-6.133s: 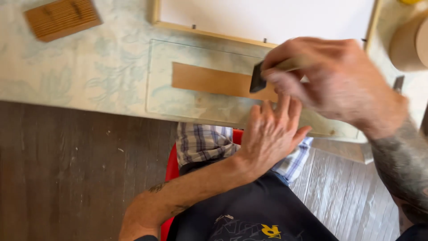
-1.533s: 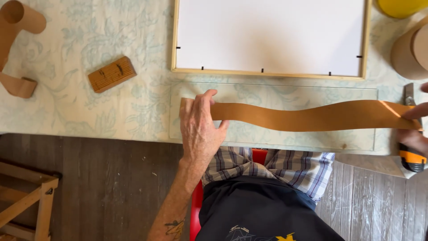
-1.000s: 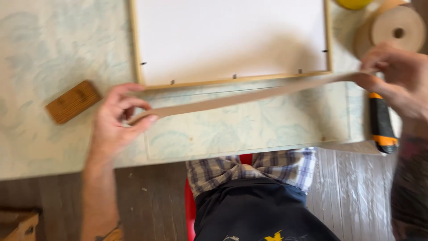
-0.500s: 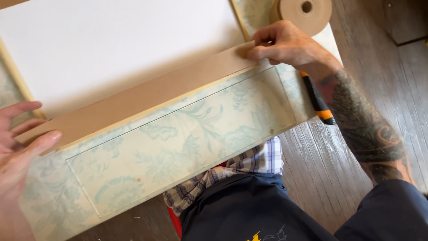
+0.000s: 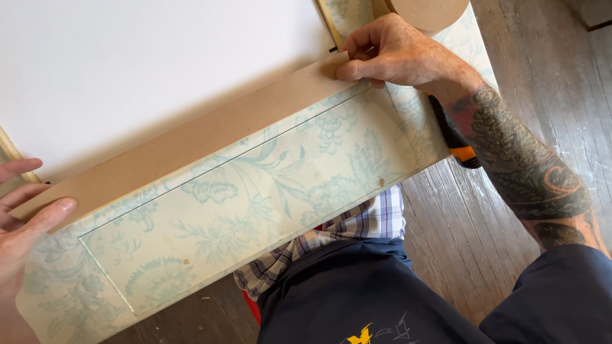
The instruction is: Sealing the back of a picture frame with water-activated paper tape and a utility knife
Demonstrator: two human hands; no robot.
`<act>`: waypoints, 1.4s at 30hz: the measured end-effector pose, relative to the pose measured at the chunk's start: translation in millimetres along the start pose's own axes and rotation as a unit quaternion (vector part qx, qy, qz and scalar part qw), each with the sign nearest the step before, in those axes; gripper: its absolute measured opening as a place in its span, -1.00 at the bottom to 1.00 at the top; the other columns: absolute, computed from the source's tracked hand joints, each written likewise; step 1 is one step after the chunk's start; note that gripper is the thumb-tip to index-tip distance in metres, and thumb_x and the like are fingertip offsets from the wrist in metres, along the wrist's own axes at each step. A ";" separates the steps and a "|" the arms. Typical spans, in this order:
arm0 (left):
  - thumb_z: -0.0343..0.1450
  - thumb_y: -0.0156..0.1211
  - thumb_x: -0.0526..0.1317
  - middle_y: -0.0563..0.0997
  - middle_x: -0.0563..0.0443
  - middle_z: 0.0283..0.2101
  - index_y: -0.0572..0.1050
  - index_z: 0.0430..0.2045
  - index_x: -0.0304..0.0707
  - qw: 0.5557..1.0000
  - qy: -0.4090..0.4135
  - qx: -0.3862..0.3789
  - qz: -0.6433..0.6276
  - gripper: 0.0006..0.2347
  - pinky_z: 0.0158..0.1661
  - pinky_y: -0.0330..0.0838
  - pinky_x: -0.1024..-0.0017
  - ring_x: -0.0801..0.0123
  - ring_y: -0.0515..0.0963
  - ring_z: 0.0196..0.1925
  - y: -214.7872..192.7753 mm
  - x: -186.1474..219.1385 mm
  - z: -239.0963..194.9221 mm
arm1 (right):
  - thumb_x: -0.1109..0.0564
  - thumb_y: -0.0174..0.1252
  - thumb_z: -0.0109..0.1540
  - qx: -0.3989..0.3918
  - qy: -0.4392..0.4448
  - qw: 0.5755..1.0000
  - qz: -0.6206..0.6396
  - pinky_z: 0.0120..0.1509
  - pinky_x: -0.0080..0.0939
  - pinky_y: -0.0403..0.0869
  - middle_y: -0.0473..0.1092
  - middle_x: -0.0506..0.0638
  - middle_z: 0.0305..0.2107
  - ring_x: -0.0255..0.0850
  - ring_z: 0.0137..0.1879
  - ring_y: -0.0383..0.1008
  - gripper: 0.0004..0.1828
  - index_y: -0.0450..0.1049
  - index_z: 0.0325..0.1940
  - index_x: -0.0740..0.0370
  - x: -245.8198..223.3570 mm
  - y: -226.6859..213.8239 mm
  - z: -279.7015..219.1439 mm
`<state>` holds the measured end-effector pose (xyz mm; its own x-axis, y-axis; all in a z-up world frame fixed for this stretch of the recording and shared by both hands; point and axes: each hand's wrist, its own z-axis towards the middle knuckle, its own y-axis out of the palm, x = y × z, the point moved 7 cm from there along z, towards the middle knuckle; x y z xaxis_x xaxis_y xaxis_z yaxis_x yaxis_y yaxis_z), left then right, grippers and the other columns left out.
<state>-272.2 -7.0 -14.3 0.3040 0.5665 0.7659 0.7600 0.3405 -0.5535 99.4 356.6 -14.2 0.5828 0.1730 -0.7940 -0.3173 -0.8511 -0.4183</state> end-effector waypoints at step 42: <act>0.45 0.15 -0.34 0.39 -0.14 0.16 0.24 0.41 -0.15 0.996 -0.070 0.013 0.047 -0.45 0.05 0.31 0.31 0.18 0.43 0.18 1.2 1.5 -7.3 | 0.20 0.30 0.33 -0.058 -0.089 0.988 0.115 -0.33 -0.47 0.57 0.49 -0.04 -0.42 -0.33 -0.35 0.59 -0.79 0.39 -0.09 0.28 9.5 8.8 2.0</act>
<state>-266.7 -11.2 -11.4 0.2892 0.6948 0.6585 0.7160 0.2996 -0.6305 100.7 351.7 -26.3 0.3616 0.0440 -0.9313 -0.3315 -0.9275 -0.1725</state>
